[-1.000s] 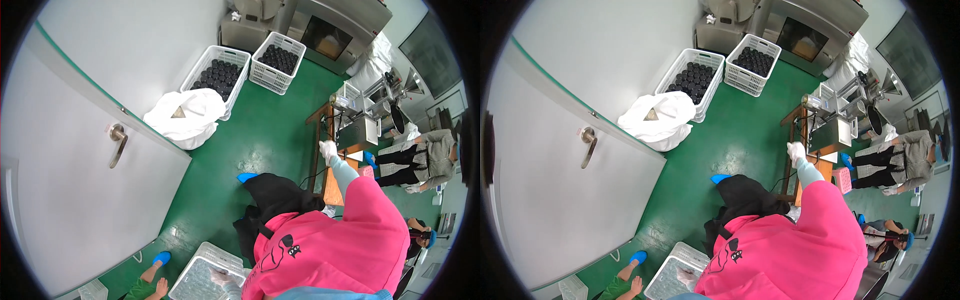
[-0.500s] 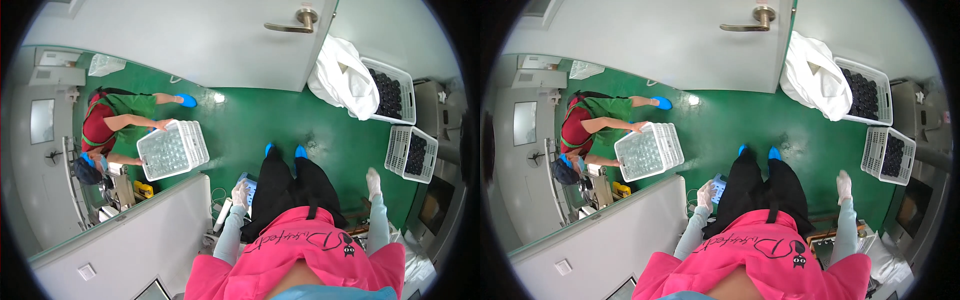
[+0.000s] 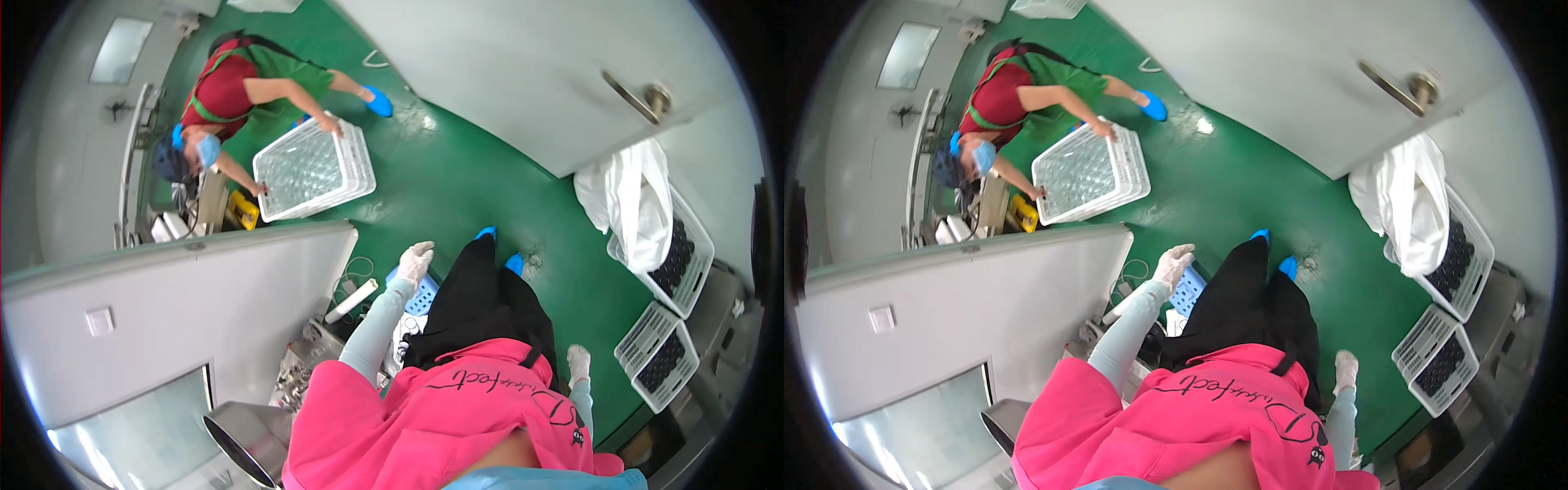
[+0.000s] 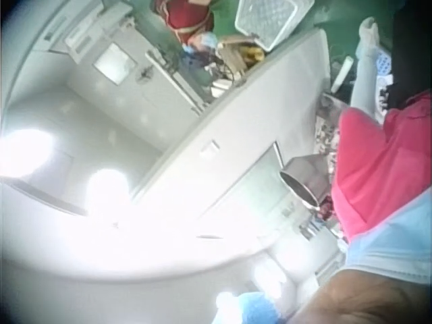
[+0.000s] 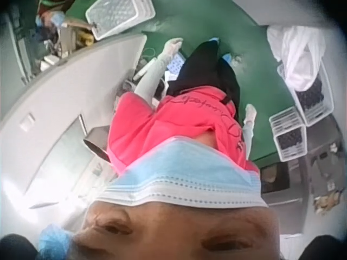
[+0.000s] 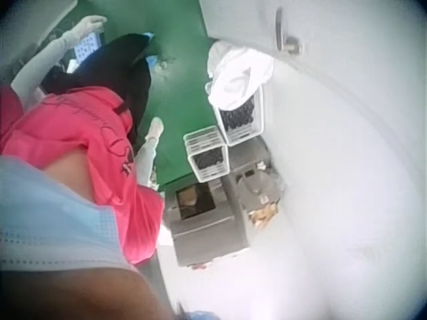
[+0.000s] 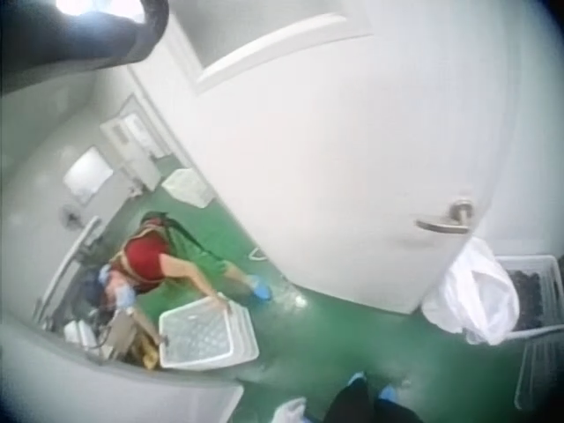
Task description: Operating and cleaning residue from a liquid filling machine while managing production containers.
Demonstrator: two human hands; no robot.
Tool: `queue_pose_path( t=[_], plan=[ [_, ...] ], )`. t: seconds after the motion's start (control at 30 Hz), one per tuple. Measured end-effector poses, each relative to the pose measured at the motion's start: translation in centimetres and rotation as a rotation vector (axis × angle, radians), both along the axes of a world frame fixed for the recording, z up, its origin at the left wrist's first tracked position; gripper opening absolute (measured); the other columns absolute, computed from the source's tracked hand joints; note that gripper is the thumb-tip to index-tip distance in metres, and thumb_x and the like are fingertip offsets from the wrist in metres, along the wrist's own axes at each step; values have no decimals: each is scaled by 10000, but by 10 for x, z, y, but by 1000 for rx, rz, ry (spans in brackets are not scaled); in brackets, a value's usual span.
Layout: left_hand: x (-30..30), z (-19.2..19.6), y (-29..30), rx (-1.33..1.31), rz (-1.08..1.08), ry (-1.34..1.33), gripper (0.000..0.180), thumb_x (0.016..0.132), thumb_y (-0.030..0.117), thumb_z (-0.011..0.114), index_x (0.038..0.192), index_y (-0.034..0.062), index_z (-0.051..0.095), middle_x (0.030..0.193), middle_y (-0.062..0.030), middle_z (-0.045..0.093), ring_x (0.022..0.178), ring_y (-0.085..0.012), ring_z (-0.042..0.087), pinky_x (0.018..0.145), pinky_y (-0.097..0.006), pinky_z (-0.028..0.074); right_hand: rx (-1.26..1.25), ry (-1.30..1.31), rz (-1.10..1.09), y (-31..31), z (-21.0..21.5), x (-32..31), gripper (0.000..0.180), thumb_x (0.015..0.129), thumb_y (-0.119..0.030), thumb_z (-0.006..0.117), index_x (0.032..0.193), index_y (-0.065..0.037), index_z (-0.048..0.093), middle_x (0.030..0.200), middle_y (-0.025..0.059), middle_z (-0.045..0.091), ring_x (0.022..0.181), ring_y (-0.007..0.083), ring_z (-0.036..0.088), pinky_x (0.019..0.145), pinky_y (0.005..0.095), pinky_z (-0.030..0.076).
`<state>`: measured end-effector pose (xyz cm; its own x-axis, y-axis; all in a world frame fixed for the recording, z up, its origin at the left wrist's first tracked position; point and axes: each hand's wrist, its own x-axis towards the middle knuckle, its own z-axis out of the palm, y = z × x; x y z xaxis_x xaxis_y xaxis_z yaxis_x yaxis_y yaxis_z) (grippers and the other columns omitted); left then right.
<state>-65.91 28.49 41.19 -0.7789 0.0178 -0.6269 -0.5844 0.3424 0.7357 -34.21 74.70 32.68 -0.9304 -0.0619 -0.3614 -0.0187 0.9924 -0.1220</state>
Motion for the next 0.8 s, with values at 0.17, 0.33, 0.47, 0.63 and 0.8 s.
queue_pose_path(
  t=[0.17,0.33,0.47,0.63,0.8],
  plan=[
    [21,-13,-16,32,103,-46,330,825,158,565,1105,-16,561,968,-56,605,794,-135,520,698,-303,441,-142,-634,-753,2,40,-26,171,753,-230,562,694,-69,558,577,74,539,582,186,557,518,338,444],
    [49,-27,-51,-118,309,-293,244,862,192,531,649,73,526,593,-12,497,515,-118,451,447,-300,357,-546,-76,-1448,-19,146,-143,428,852,-329,491,1115,4,546,1106,173,567,1019,289,530,869,364,406],
    [32,3,-23,-116,293,-280,448,923,362,435,576,78,450,551,7,443,507,-126,427,445,-300,329,-613,46,-1264,-30,139,-198,357,843,-299,454,923,18,598,942,218,607,908,358,577,790,411,445],
    [-41,77,97,164,-281,72,544,913,441,377,1068,-40,578,1076,-164,595,1010,-259,562,919,-356,405,-470,-86,-534,-86,124,-238,204,756,-189,491,862,-30,561,803,211,593,795,355,587,711,413,470],
    [-37,113,223,349,-1082,407,362,902,260,406,1138,30,556,1128,-140,580,1048,-269,543,923,-343,396,-857,508,-208,-156,167,-249,209,699,-128,528,880,-34,574,782,159,599,750,330,588,660,417,465]
  ],
)
